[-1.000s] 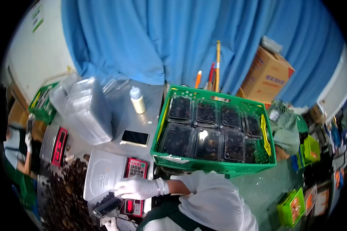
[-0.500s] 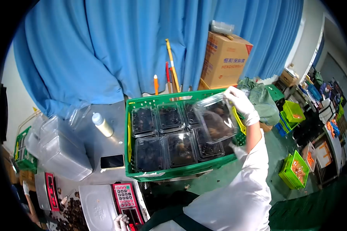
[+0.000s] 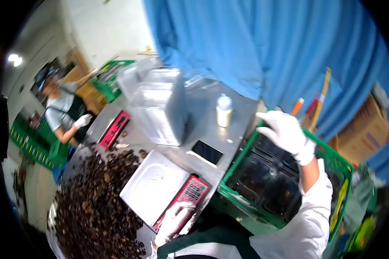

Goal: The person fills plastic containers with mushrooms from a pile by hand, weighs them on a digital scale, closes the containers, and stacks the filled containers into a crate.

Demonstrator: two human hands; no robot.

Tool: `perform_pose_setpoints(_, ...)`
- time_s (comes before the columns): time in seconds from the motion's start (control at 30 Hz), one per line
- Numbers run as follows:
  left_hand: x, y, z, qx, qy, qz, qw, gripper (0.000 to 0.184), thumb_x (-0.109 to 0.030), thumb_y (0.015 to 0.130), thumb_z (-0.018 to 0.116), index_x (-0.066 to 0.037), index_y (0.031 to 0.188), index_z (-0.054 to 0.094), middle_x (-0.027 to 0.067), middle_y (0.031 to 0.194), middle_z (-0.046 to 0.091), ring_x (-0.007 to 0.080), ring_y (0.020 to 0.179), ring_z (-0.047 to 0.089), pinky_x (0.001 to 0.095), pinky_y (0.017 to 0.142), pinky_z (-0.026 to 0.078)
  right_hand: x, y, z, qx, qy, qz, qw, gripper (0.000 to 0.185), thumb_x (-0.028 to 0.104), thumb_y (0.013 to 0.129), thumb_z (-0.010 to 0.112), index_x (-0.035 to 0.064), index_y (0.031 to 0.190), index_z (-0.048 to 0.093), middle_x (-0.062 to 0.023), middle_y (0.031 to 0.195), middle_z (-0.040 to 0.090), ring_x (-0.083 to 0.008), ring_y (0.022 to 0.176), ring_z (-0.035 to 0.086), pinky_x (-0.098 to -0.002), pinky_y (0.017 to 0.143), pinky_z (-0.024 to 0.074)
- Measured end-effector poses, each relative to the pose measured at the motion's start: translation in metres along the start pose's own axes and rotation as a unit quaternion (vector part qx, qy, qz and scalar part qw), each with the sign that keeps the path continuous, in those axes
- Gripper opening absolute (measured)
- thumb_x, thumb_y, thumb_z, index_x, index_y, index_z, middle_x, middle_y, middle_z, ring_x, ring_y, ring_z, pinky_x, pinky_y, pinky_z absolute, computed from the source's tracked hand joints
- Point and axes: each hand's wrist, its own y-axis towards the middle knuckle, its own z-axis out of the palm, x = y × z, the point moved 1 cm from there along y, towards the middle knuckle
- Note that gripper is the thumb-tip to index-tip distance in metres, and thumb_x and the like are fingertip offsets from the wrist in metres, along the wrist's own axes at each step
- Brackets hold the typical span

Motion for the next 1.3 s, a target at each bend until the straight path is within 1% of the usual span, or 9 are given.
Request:
perform_pose_setpoints(0.1, 0.014, -0.015, 0.012, 0.026, -0.003, 0.016, 1.0, 0.025, -0.016, 0.095, 0.057, -0.001, 0.115, 0.06, 0.0101, 0.113, 0.063, 0.0162, 0.104, 0.059, 0.0273, 0.089, 0.046, 0.035, 0.092, 0.07, -0.073, 0.054, -0.178, 0.98, 0.037, 0.029, 0.083, 0.065, 0.0058, 0.111, 0.062, -0.0135, 0.101, 0.065, -0.0316, 0.094, 0.061, -0.0402, 0.083, 0.0477)
perform_pose_setpoints(0.27, 0.04, -0.077, -0.001, -0.144, 0.007, -0.062, 0.988, 0.03, -0.019, 0.097, 0.053, 0.001, 0.119, 0.056, 0.0098, 0.117, 0.062, 0.0173, 0.111, 0.057, 0.0286, 0.096, 0.043, 0.109, 0.209, 0.167, -0.081, 0.025, -0.173, 0.981, 0.055, 0.038, 0.087, 0.059, 0.0063, 0.131, 0.048, -0.0185, 0.122, 0.056, -0.0353, 0.121, 0.047, -0.0487, 0.103, 0.0336)
perform_pose_setpoints(0.47, 0.091, -0.173, -0.001, -0.415, -0.008, -0.059, 0.908, 0.019, -0.009, 0.094, 0.051, -0.001, 0.108, 0.062, 0.0107, 0.107, 0.062, 0.0222, 0.096, 0.06, 0.0328, 0.089, 0.047, 0.144, 0.242, 0.213, -0.05, 0.002, -0.142, 0.989, 0.024, 0.031, 0.078, 0.064, 0.0073, 0.083, 0.068, -0.0142, 0.085, 0.067, -0.0297, 0.086, 0.063, -0.0443, 0.083, 0.0437)
perform_pose_setpoints(0.5, 0.133, -0.186, 0.0, -0.445, -0.065, -0.04, 0.892, 0.023, -0.013, 0.093, 0.055, -0.004, 0.114, 0.059, 0.0062, 0.095, 0.062, 0.0162, 0.079, 0.059, 0.0273, 0.072, 0.05, 0.142, 0.243, 0.207, -0.033, 0.011, -0.128, 0.991, 0.023, 0.031, 0.076, 0.065, 0.0084, 0.08, 0.068, -0.0142, 0.08, 0.067, -0.0299, 0.079, 0.064, -0.0428, 0.079, 0.0459)
perform_pose_setpoints(0.67, 0.119, -0.225, -0.005, -0.466, -0.197, -0.128, 0.853, 0.024, -0.012, 0.095, 0.054, 0.002, 0.114, 0.059, 0.0059, 0.105, 0.066, 0.0102, 0.097, 0.059, 0.0244, 0.089, 0.046, 0.123, 0.258, 0.192, -0.055, 0.294, 0.016, 0.954, 0.018, 0.021, 0.082, 0.063, 0.0031, 0.081, 0.066, -0.0135, 0.075, 0.065, -0.0222, 0.069, 0.06, -0.0335, 0.069, 0.0469)
perform_pose_setpoints(0.8, 0.107, -0.245, -0.022, -0.456, -0.071, -0.118, 0.88, 0.026, -0.02, 0.094, 0.056, -0.001, 0.111, 0.061, 0.0091, 0.104, 0.067, 0.0132, 0.098, 0.06, 0.0274, 0.089, 0.046, 0.191, 0.205, 0.107, -0.124, 0.367, -0.078, 0.919, 0.013, 0.008, 0.092, 0.055, -0.0024, 0.086, 0.056, -0.0033, 0.076, 0.052, -0.0097, 0.071, 0.044, -0.0259, 0.065, 0.0398)
perform_pose_setpoints(1.0, 0.128, -0.281, -0.039, -0.428, -0.101, -0.134, 0.888, 0.027, -0.021, 0.093, 0.057, -0.003, 0.113, 0.061, 0.0096, 0.102, 0.068, 0.0152, 0.095, 0.062, 0.0281, 0.086, 0.047, 0.274, 0.062, 0.151, 0.021, 0.1, -0.391, 0.915, 0.007, 0.008, 0.074, 0.064, 0.0057, 0.077, 0.059, -0.0118, 0.077, 0.056, -0.0322, 0.077, 0.055, -0.0428, 0.082, 0.0436)
perform_pose_setpoints(1.17, 0.145, -0.332, -0.057, -0.442, -0.056, -0.147, 0.883, 0.026, -0.02, 0.092, 0.058, -0.004, 0.111, 0.062, 0.0096, 0.1, 0.068, 0.0161, 0.095, 0.063, 0.0286, 0.086, 0.048, 0.263, -0.013, 0.208, 0.249, -0.009, -0.345, 0.905, 0.019, 0.018, 0.074, 0.071, 0.0075, 0.087, 0.063, -0.0098, 0.085, 0.061, -0.0284, 0.088, 0.06, -0.0419, 0.094, 0.0413)
perform_pose_setpoints(1.3, 0.18, -0.368, -0.078, -0.54, -0.076, -0.128, 0.828, 0.032, -0.011, 0.086, 0.062, -0.003, 0.118, 0.059, 0.0109, 0.114, 0.061, 0.0222, 0.103, 0.059, 0.0325, 0.09, 0.047, 0.301, -0.029, 0.186, 0.155, 0.091, -0.297, 0.938, 0.042, 0.024, 0.07, 0.077, 0.006, 0.105, 0.063, -0.0117, 0.104, 0.064, -0.0298, 0.1, 0.06, -0.0408, 0.095, 0.0431)
